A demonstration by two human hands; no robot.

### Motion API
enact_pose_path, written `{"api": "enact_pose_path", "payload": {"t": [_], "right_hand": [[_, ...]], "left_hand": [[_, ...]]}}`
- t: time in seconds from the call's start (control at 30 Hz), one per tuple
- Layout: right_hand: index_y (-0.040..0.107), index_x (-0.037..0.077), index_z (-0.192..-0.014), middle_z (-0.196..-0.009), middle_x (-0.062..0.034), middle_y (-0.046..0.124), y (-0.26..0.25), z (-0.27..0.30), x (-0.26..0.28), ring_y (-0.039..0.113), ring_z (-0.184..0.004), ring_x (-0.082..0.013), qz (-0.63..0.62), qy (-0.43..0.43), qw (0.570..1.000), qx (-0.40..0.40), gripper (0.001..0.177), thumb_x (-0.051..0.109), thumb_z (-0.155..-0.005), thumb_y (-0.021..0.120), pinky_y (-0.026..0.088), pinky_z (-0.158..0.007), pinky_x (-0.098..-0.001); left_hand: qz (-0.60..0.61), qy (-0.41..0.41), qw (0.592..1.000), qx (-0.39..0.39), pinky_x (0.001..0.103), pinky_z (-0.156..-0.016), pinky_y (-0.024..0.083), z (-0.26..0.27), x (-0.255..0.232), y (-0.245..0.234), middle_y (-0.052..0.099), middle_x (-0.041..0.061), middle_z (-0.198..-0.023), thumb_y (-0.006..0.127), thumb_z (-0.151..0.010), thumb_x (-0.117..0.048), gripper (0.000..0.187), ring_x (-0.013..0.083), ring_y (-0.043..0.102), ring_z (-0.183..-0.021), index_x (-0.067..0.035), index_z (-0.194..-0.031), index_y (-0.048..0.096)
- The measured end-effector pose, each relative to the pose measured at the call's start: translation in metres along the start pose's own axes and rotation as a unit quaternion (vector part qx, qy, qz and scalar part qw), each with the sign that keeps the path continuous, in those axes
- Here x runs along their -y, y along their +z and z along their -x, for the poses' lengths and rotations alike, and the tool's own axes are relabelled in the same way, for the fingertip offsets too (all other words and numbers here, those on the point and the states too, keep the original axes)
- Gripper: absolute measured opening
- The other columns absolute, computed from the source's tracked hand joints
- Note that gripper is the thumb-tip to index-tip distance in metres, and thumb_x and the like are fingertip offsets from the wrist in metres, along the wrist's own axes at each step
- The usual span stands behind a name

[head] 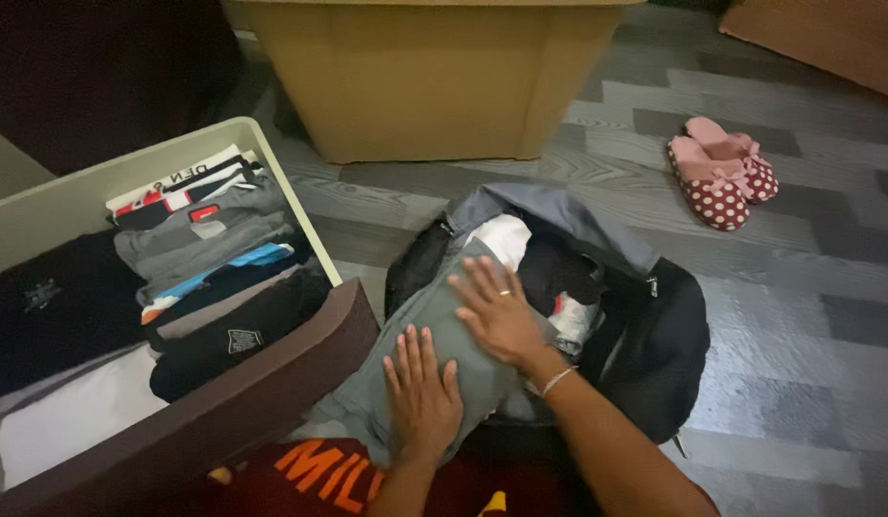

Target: The person folds and places several pieces of clothing into a backpack. They handle gray, black, and white garments, pressing them down to fit inside the bag.

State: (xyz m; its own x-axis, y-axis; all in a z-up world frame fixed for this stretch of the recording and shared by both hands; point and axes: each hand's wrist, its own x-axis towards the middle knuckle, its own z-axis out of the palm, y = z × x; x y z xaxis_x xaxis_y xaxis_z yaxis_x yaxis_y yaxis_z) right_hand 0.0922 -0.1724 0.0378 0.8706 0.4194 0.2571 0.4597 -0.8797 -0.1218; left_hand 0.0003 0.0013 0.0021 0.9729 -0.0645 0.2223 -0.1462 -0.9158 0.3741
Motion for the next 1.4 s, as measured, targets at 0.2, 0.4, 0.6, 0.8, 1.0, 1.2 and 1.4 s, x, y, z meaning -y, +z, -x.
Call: {"api": "enact_pose_path", "payload": {"t": [0.2,0.4,0.6,0.8,1.0,1.2,1.4], "right_hand": [[0.03,0.009,-0.161,-0.17,-0.017,0.017,0.017,0.01,-0.023,0.016,-0.157,-0.0362,-0.12,0.078,0.989,-0.025,0.059,0.037,-0.109,0.034,0.012,-0.125,-0.0475],[0.043,0.005,-0.15,-0.15,-0.0233,0.049,0.007,0.015,-0.031,0.046,-0.138,-0.0385,-0.203,0.247,0.946,-0.051,0.064,0.043,-0.1,0.051,0.035,-0.114,-0.0495],[0.072,0.005,-0.12,-0.11,-0.023,0.077,-0.035,0.03,-0.034,0.075,-0.104,-0.0348,-0.216,0.349,0.906,0.105,0.065,0.059,-0.084,0.073,0.057,-0.094,-0.0441],[0.066,0.006,-0.121,-0.111,-0.0178,0.075,-0.038,0.033,-0.041,0.073,-0.104,-0.0328,-0.319,0.243,0.913,0.075,0.062,0.033,-0.07,0.087,0.055,-0.089,-0.043],[0.065,0.007,-0.123,-0.112,-0.0205,0.074,-0.056,0.037,-0.032,0.071,-0.106,-0.0379,-0.263,0.183,0.944,0.082,0.052,0.026,-0.077,0.08,0.054,-0.089,-0.0463],[0.069,0.008,-0.122,-0.11,-0.0244,0.072,-0.115,0.032,0.0,0.069,-0.103,-0.0434,-0.256,0.183,0.946,0.083,0.041,0.025,-0.085,0.071,0.054,-0.088,-0.0479],[0.07,0.008,-0.117,-0.103,-0.0213,0.075,-0.171,0.031,0.026,0.07,-0.093,-0.0387,-0.274,0.155,0.949,0.013,0.042,0.025,-0.08,0.079,0.054,-0.081,-0.0449]], "left_hand": [[0.0,-0.001,1.0,-0.004,0.055,-0.121,0.01,0.002,0.0,-0.001,0.021,0.02,-0.167,0.031,-0.106,-0.043,0.067,0.0356,0.017,-0.153,-0.001,-0.158,0.024],[0.009,-0.02,1.0,0.012,0.054,-0.123,0.01,0.002,0.001,0.007,0.023,0.019,-0.165,0.031,-0.105,-0.044,0.067,0.0345,0.019,-0.154,-0.003,-0.158,0.024],[0.044,0.026,0.998,-0.02,0.057,-0.123,0.01,0.004,0.005,0.004,0.022,0.021,-0.167,0.035,-0.106,-0.041,0.067,0.0369,0.017,-0.154,-0.001,-0.159,0.025],[0.043,-0.015,0.993,0.111,0.056,-0.122,0.008,-0.012,-0.006,-0.033,0.015,0.019,-0.167,0.047,-0.103,-0.04,0.07,0.0371,0.011,-0.154,-0.004,-0.157,0.022],[0.093,0.194,0.977,0.0,0.055,-0.125,0.015,-0.051,-0.051,-0.083,0.024,0.021,-0.165,0.07,-0.086,-0.014,0.081,0.0408,0.017,-0.154,-0.012,-0.158,0.032],[-0.07,0.388,0.919,-0.022,0.065,-0.122,0.016,-0.116,-0.085,-0.1,0.058,0.013,-0.143,0.066,-0.087,-0.011,0.072,0.0361,0.042,-0.148,-0.018,-0.154,0.04],[-0.163,0.294,0.919,0.204,0.069,-0.118,0.022,-0.152,-0.097,-0.119,0.074,0.015,-0.107,0.075,-0.084,-0.03,0.039,0.0344,0.071,-0.104,-0.013,-0.119,0.07]]}}
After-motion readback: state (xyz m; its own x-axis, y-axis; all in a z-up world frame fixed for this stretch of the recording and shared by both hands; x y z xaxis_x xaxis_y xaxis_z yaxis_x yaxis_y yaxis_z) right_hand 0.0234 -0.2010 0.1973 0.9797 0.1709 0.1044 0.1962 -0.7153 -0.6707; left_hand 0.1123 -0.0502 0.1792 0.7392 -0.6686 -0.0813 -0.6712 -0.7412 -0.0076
